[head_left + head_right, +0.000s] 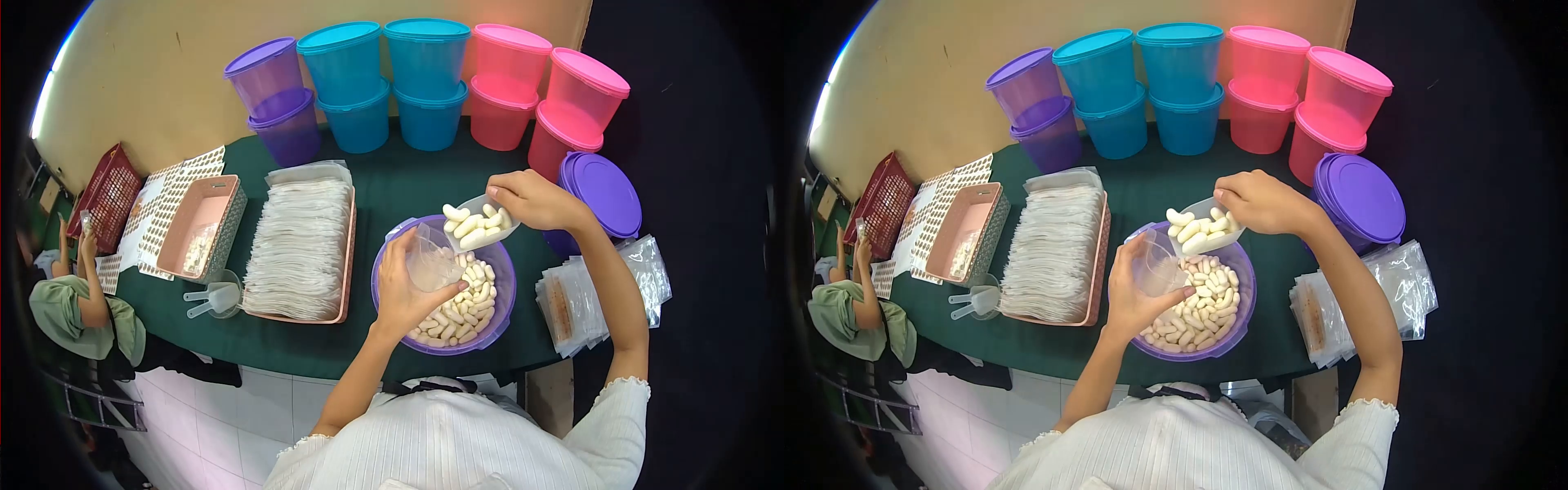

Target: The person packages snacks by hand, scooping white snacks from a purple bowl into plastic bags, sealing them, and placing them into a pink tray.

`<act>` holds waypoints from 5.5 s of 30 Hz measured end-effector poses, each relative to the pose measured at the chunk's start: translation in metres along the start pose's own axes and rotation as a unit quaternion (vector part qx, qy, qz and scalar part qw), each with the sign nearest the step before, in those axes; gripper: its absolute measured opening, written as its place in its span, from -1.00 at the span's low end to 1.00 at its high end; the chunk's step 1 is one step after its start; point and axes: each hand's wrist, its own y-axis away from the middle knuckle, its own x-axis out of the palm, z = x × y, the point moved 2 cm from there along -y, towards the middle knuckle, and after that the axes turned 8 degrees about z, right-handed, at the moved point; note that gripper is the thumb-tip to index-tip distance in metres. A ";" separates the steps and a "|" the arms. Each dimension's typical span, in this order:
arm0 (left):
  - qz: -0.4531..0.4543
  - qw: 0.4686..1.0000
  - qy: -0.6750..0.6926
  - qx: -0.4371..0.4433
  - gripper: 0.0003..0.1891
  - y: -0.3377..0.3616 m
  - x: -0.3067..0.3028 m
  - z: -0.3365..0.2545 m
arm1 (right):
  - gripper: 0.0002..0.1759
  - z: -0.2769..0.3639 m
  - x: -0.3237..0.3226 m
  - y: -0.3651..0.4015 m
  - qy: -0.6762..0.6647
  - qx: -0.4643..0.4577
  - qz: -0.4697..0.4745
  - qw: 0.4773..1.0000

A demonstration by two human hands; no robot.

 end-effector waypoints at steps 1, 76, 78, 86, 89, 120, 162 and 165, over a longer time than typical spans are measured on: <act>-0.002 1.000 -0.006 0.004 -0.14 0.000 0.001 0.000 | -0.67 0.006 -0.001 0.000 0.059 0.034 0.002 0.998; 0.101 0.476 0.865 -0.122 -0.05 0.085 -0.051 0.046 | -0.26 -0.025 0.139 -0.019 -0.153 -0.069 0.359 0.918; 0.105 0.454 0.874 -0.140 -0.07 0.084 -0.054 0.039 | -0.27 -0.025 0.133 -0.022 -0.143 -0.088 0.308 0.936; 0.212 0.497 0.814 -0.212 -0.06 0.070 -0.038 0.034 | -0.30 -0.019 0.068 -0.026 -0.174 -0.132 0.233 0.948; 0.200 0.461 0.825 -0.259 -0.04 0.055 -0.028 0.015 | -0.32 -0.016 0.048 -0.030 -0.214 -0.171 0.213 0.938; 0.251 0.452 0.809 -0.280 -0.24 0.040 0.001 -0.002 | -0.33 0.050 -0.001 -0.019 0.224 -0.145 0.239 0.934; 0.157 0.670 0.687 -0.233 -0.22 0.059 0.017 -0.023 | -0.51 0.026 -0.041 0.021 0.180 -0.234 0.004 0.955; 0.053 0.692 0.672 -0.257 -0.19 0.065 0.010 -0.028 | -0.41 -0.013 -0.003 -0.005 0.204 -0.174 0.105 0.958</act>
